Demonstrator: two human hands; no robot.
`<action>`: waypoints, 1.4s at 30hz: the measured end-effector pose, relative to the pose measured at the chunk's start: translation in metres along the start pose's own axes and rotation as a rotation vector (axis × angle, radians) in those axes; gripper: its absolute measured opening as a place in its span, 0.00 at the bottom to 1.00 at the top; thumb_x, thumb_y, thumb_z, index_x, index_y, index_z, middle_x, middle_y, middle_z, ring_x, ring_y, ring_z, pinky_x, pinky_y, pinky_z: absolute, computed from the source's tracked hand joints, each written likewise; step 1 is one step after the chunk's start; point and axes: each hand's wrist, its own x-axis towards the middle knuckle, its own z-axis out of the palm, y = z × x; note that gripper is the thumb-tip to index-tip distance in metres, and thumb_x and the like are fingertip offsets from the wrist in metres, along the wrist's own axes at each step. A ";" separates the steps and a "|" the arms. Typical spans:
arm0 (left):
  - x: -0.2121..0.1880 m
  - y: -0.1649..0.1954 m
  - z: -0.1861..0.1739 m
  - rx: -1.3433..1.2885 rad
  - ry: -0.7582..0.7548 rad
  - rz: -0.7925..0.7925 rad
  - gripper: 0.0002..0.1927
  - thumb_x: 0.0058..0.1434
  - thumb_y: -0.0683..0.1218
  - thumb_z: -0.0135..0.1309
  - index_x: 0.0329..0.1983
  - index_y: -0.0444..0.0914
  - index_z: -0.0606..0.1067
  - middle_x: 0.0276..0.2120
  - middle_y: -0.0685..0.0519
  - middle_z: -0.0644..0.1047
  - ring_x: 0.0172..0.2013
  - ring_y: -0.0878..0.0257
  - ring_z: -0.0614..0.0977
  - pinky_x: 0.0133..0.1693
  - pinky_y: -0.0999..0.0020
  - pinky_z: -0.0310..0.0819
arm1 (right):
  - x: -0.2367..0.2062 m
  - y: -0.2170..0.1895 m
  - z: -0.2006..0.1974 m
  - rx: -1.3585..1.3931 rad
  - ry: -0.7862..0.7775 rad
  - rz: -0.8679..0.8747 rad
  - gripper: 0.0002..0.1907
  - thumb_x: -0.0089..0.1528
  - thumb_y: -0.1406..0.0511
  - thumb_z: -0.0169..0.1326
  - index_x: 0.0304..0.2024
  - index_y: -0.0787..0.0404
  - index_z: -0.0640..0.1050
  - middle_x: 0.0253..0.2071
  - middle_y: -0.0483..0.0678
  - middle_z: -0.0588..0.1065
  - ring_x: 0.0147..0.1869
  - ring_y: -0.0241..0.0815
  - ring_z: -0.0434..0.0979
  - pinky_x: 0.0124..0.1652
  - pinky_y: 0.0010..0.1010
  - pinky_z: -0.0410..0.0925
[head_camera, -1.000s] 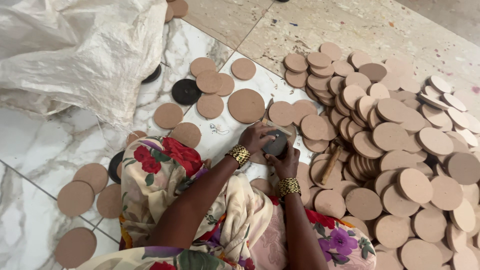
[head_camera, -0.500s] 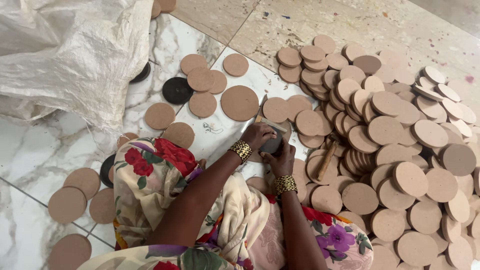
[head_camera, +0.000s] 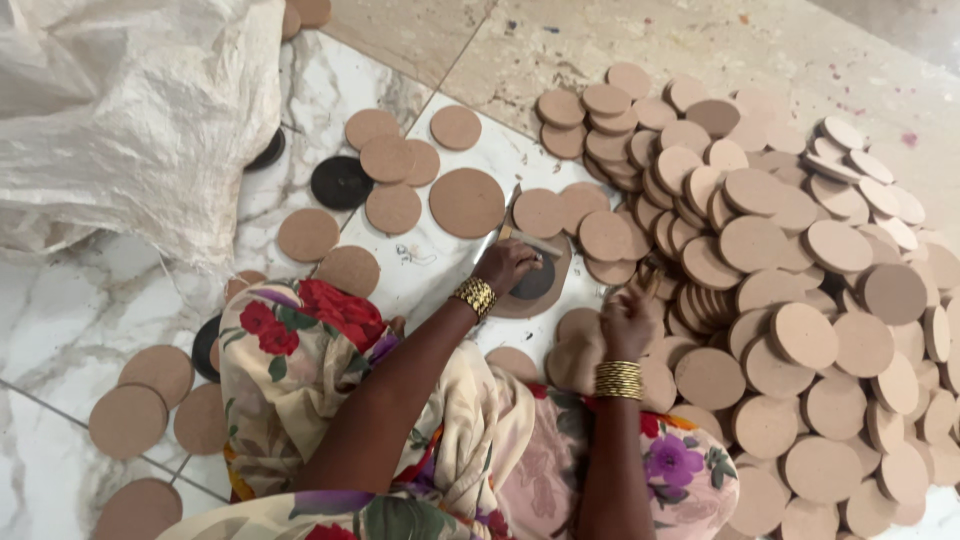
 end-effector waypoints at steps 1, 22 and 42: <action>-0.001 0.000 0.001 0.014 -0.001 -0.007 0.10 0.58 0.49 0.64 0.30 0.37 0.80 0.30 0.47 0.79 0.36 0.49 0.80 0.41 0.54 0.76 | -0.002 -0.002 -0.017 -0.001 0.039 0.040 0.21 0.63 0.69 0.58 0.59 0.63 0.76 0.47 0.51 0.79 0.39 0.39 0.80 0.32 0.26 0.75; -0.002 -0.003 0.011 0.009 0.047 0.008 0.09 0.57 0.48 0.64 0.31 0.38 0.79 0.33 0.48 0.80 0.39 0.50 0.82 0.43 0.55 0.77 | -0.022 -0.010 0.004 -0.412 -0.113 -0.235 0.14 0.63 0.66 0.59 0.51 0.62 0.81 0.41 0.52 0.81 0.40 0.43 0.82 0.40 0.34 0.74; -0.005 0.002 0.013 -0.018 0.032 -0.037 0.09 0.58 0.50 0.62 0.33 0.40 0.80 0.35 0.48 0.80 0.41 0.51 0.81 0.44 0.55 0.76 | -0.011 -0.029 0.005 -0.759 -0.084 -0.335 0.18 0.59 0.62 0.59 0.53 0.51 0.79 0.51 0.57 0.76 0.48 0.54 0.79 0.47 0.46 0.73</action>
